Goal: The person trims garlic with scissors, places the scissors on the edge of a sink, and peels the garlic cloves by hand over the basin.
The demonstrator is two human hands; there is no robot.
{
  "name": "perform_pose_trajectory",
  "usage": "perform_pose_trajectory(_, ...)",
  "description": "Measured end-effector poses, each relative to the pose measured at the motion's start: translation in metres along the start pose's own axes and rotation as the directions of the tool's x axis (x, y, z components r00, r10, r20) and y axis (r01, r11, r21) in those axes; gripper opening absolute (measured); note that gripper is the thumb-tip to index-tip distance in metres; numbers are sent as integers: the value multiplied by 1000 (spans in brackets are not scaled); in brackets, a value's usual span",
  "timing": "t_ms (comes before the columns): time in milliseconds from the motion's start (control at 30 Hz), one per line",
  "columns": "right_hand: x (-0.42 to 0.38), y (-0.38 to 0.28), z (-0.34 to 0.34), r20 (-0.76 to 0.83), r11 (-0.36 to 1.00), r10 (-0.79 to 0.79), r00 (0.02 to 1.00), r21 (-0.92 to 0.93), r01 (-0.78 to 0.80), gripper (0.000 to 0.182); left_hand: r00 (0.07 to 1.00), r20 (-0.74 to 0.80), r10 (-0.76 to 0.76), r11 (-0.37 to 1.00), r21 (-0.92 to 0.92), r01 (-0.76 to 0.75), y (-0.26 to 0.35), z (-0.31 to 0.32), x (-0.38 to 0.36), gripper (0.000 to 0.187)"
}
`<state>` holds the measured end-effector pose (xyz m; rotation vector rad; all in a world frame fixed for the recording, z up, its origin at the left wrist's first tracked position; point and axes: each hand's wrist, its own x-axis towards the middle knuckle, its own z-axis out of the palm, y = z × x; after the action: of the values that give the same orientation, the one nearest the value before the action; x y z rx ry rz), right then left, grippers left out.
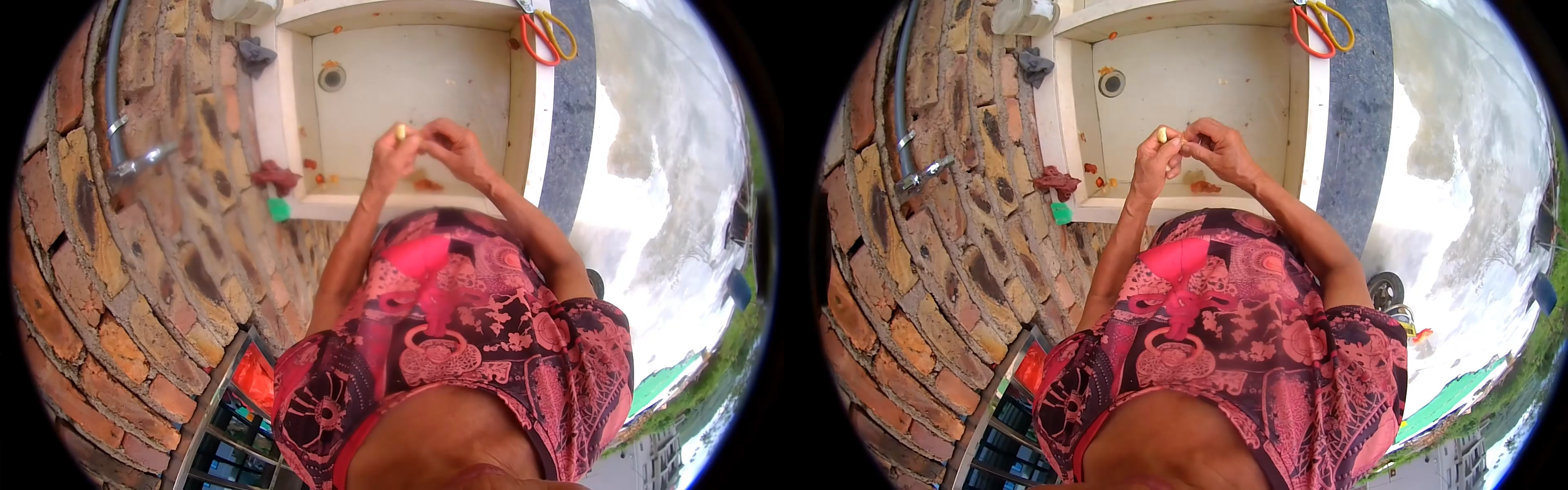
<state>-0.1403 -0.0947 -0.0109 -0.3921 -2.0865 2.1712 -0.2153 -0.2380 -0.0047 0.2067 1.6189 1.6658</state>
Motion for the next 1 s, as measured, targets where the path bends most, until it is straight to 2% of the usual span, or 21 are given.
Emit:
perform_pose_trajectory(67, 1, 4, -4, 47, 996, 49, 998, 66, -52, 5, 965, 84, 247, 933, 248, -260, -6, -2, 1, 18)
perform_pose_trajectory(167, 4, -3, -6, 60, 989, 59, 996, 129, -66, 5, 974, 66, 218, 954, 198, -227, 7, 2, -1, 20)
perform_pose_trajectory(233, 4, -9, -6, 50, 992, 70, 996, 101, -75, 8, 997, -33, -75, 993, -96, 71, 10, 0, 1, 23)
perform_pose_trajectory(300, 3, -13, -5, 45, 994, 80, 996, 72, -83, 12, 996, 5, -84, 995, -46, 84, 12, 1, 6, 24)
perform_pose_trajectory(367, 2, -14, -6, 19, 987, -59, 998, -151, 62, 12, 995, 42, -93, 996, 5, 93, 10, -1, 11, 25)
perform_pose_trajectory(400, 1, -13, -7, 21, 986, -60, 998, -152, 62, 12, 989, 47, -138, 990, -25, 139, 5, -1, 13, 24)
perform_pose_trajectory(467, -4, -4, -9, 19, 994, 109, 994, -27, -108, 12, 983, 56, -178, 982, -53, 180, -4, -1, 13, 23)
perform_pose_trajectory(533, -6, 5, -9, -20, 986, 166, 986, 20, -166, 12, 970, 57, -237, 925, -293, 243, -8, 3, 7, 18)
perform_pose_trajectory(700, -8, 4, -7, -79, 945, 321, 944, 92, -313, 13, 984, 46, -170, 957, -231, 176, -20, 10, 6, 14)
perform_pose_trajectory(767, -7, 11, -5, -108, 974, 220, 970, 78, -212, 11, 987, 28, -160, 964, -209, 162, -20, 9, 5, 14)
perform_pose_trajectory(800, -6, 14, -5, -108, 974, 219, 970, 78, -211, 11, 986, 36, -165, 967, -191, 169, -16, 8, 5, 14)
perform_pose_trajectory(867, -6, 18, -7, -124, 983, 150, 981, -85, -161, 10, 984, 46, -171, 969, -173, 177, -15, 8, 5, 14)
perform_pose_trajectory(967, -5, 19, -7, -146, 985, 120, 982, -103, -135, 9, 988, 47, -147, 961, -229, 154, -15, 9, 4, 12)
perform_pose_trajectory(1000, -4, 16, -6, -146, 985, 120, 982, -102, -135, 9, 986, 51, -161, 937, -305, 168, -14, 9, 4, 12)
